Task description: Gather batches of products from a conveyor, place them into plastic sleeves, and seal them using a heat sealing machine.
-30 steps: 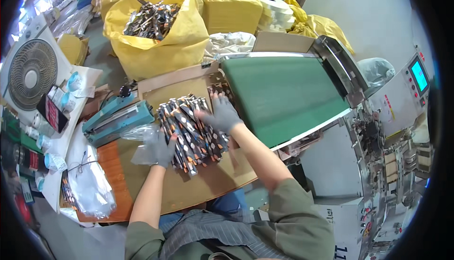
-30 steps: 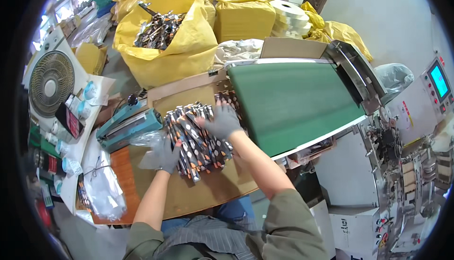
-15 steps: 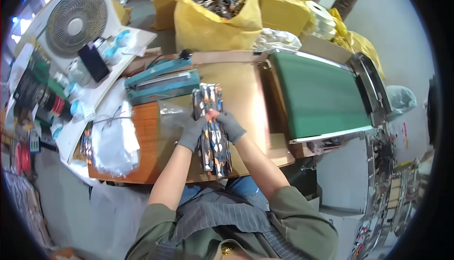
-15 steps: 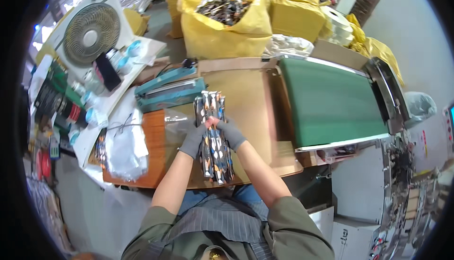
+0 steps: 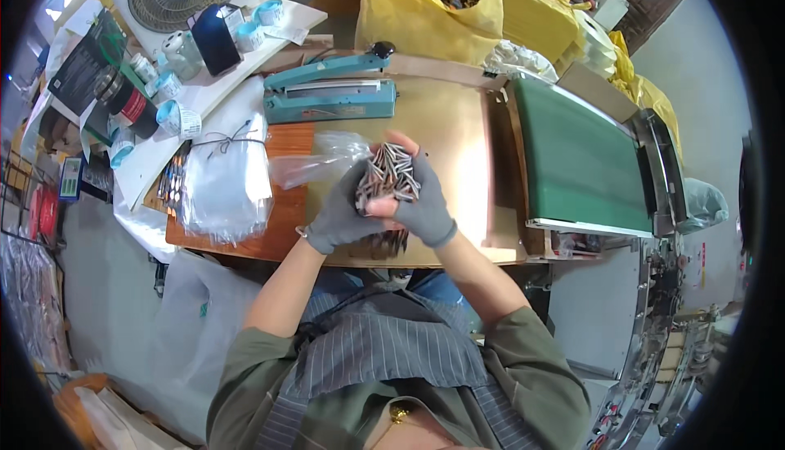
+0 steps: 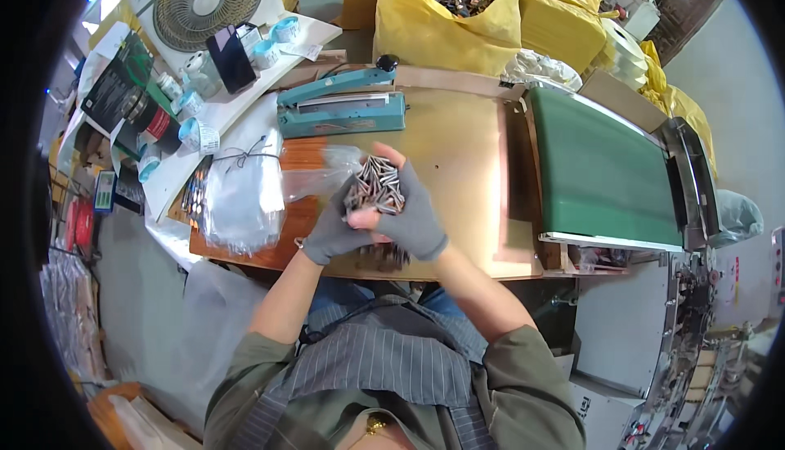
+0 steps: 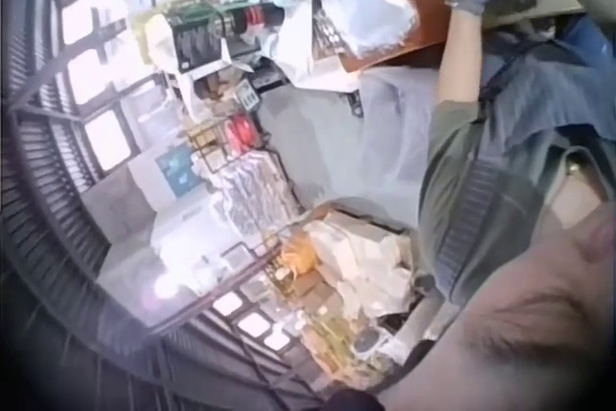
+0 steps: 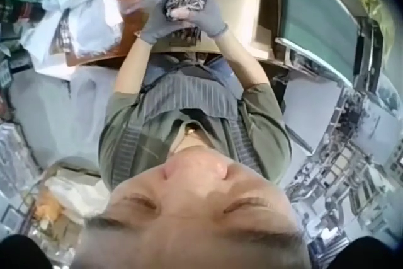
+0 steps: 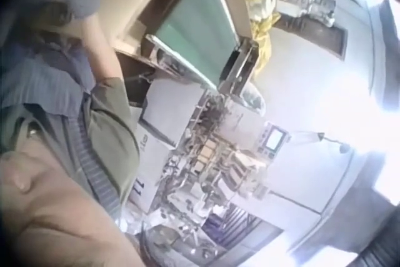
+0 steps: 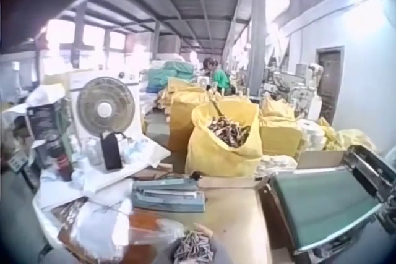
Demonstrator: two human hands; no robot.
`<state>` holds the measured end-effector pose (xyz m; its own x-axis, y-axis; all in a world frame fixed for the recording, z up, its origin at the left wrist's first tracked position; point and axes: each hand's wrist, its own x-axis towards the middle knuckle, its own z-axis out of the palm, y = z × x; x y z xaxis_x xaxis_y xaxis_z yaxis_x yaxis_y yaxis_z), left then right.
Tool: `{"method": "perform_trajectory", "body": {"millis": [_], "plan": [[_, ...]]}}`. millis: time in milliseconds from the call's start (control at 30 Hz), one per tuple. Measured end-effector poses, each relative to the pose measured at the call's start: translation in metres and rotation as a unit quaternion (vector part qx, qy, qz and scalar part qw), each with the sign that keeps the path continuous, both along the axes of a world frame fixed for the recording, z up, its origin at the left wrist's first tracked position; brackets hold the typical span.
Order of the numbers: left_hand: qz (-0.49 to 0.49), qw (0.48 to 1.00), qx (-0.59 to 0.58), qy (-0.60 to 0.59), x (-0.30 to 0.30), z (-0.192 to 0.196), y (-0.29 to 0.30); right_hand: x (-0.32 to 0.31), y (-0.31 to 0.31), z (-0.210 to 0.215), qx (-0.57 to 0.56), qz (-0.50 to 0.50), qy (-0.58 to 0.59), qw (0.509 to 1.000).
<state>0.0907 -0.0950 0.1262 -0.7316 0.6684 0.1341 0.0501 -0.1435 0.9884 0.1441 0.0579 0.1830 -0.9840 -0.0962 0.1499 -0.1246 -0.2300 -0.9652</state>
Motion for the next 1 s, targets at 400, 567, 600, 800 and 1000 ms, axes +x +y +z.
{"method": "perform_trajectory", "body": {"millis": [400,567,600,800,1000], "plan": [[-0.088,0.863,0.28,-0.411,0.066,-0.062,-0.014,-0.015,-0.017,-0.036,-0.161,0.241,-0.147,0.946],[0.175,0.941,0.126,-0.26,0.015,-0.009,-0.05,-0.01,-0.007,-0.054,-0.204,0.208,-0.123,0.949],[0.223,0.969,0.062,-0.087,0.015,0.007,-0.045,-0.015,-0.012,-0.056,-0.206,0.237,-0.16,0.936],[0.272,0.897,-0.089,0.337,0.063,0.031,-0.024,-0.008,-0.013,-0.081,-0.194,0.095,-0.104,0.971],[0.245,0.926,-0.111,0.265,0.114,-0.03,-0.056,0.109,-0.003,-0.128,-0.168,0.127,-0.294,0.932]]}}
